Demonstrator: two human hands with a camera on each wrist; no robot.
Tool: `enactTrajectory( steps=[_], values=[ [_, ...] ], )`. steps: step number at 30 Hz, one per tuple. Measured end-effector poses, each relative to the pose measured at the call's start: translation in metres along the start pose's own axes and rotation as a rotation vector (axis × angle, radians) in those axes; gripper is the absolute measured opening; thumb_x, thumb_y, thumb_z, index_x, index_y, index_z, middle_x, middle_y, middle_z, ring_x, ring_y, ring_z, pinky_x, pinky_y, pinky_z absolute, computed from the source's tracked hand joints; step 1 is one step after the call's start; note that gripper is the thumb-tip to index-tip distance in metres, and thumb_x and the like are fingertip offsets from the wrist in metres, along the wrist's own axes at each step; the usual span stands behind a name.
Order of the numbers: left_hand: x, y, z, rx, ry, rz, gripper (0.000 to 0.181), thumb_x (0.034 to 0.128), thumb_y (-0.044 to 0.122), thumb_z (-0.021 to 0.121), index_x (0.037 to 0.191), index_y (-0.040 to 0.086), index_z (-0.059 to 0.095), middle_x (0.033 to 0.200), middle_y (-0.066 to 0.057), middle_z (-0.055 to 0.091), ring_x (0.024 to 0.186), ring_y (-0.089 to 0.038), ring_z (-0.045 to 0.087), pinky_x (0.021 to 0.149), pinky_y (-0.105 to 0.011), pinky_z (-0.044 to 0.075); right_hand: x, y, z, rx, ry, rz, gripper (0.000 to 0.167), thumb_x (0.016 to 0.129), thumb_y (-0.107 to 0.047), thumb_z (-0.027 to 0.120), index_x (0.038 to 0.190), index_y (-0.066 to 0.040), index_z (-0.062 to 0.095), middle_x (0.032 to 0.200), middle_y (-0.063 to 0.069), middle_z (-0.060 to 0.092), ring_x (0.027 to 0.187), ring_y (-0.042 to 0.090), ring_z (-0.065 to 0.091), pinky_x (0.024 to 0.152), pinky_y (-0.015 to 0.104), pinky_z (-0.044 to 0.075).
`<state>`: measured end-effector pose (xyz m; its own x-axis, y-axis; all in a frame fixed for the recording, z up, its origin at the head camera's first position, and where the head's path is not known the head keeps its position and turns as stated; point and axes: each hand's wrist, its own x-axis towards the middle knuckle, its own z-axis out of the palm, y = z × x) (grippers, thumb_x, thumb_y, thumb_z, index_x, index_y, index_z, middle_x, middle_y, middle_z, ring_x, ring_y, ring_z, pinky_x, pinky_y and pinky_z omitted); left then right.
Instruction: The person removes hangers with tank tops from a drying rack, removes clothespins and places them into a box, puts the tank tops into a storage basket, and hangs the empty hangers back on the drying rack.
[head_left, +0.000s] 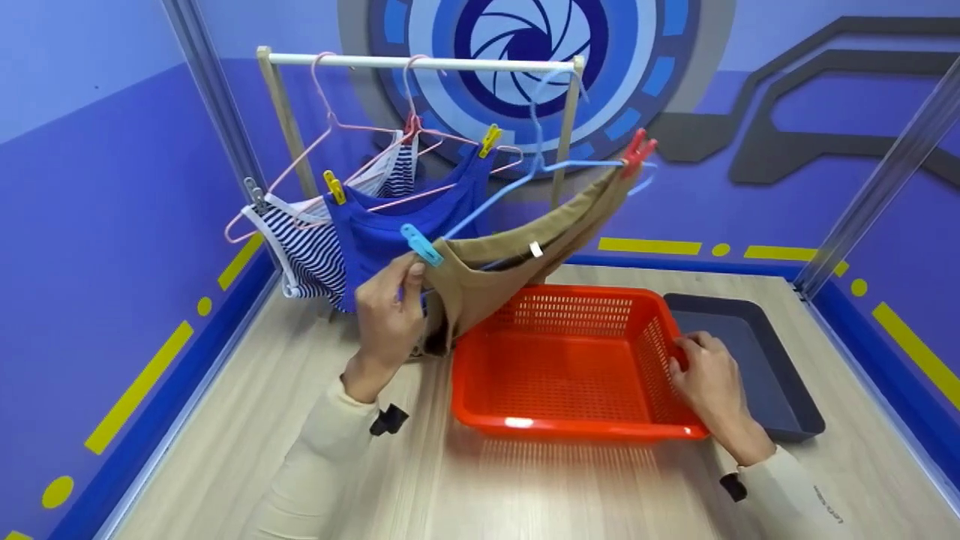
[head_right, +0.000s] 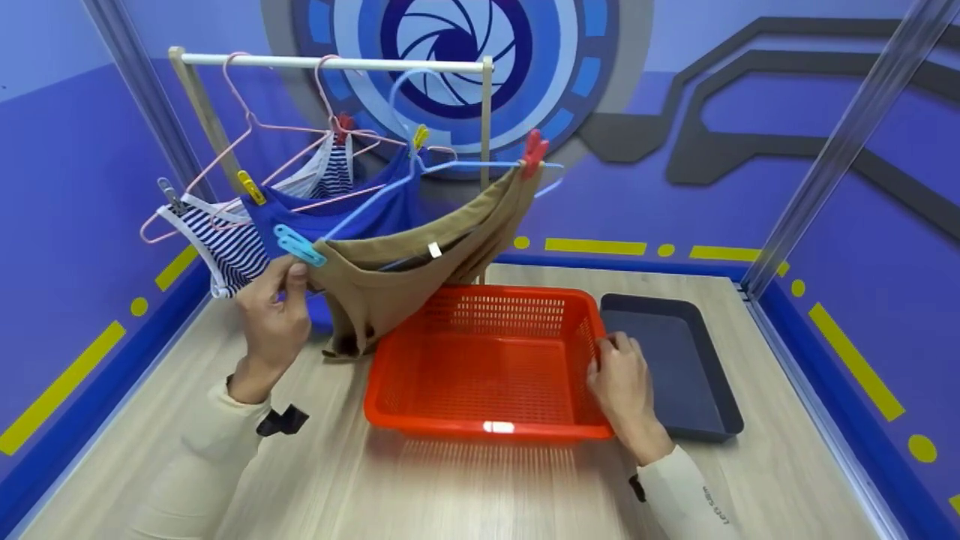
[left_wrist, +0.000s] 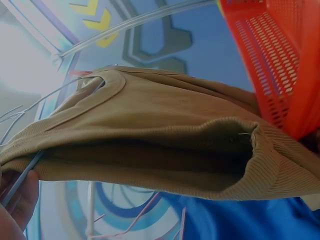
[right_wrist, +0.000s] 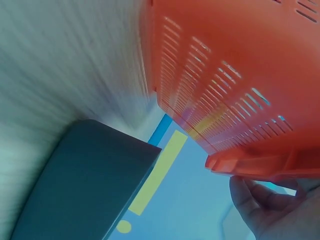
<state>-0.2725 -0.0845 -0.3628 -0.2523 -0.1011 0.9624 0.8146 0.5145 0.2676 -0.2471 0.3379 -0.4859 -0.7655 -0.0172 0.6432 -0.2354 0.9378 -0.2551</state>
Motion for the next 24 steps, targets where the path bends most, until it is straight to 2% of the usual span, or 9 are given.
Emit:
enactTrajectory(
  steps=[5,9,18,24],
  values=[
    [-0.014,-0.003,0.015,-0.043,-0.052,-0.004,0.037,0.1031,0.029,0.049,0.096,0.0,0.071,0.076,-0.009,0.07,0.064,-0.022,0.063,0.062,-0.037,0.052,0.0,0.0,0.001,-0.006,0.009,-0.01,0.022,0.074,0.003,0.074,0.095,0.009,0.071,0.092,0.025,0.065,0.081,0.04,0.061,0.072,0.057,0.054],
    [-0.025,-0.007,0.026,-0.079,-0.118,-0.019,0.031,0.1024,0.025,0.051,0.097,0.001,0.071,0.077,-0.008,0.07,0.066,-0.021,0.064,0.063,-0.035,0.052,-0.001,0.002,0.001,-0.018,0.019,-0.012,0.021,0.074,0.002,0.074,0.093,0.009,0.071,0.092,0.024,0.065,0.082,0.04,0.06,0.072,0.057,0.054],
    [-0.049,-0.02,0.038,-0.076,-0.234,-0.027,0.034,0.1032,0.028,0.048,0.095,0.002,0.069,0.068,-0.005,0.063,0.059,-0.015,0.059,0.057,-0.026,0.049,0.0,0.002,0.001,-0.025,0.022,-0.012,0.021,0.074,0.002,0.073,0.093,0.009,0.071,0.092,0.025,0.065,0.082,0.041,0.06,0.072,0.057,0.054],
    [-0.066,-0.03,0.045,-0.088,-0.324,-0.035,0.017,0.0997,0.013,0.056,0.097,0.001,0.068,0.068,-0.005,0.061,0.061,-0.014,0.058,0.058,-0.024,0.048,-0.001,0.002,0.001,-0.03,0.015,-0.008,0.02,0.074,0.002,0.074,0.093,0.008,0.071,0.091,0.024,0.065,0.081,0.041,0.061,0.072,0.057,0.054]
  ],
)
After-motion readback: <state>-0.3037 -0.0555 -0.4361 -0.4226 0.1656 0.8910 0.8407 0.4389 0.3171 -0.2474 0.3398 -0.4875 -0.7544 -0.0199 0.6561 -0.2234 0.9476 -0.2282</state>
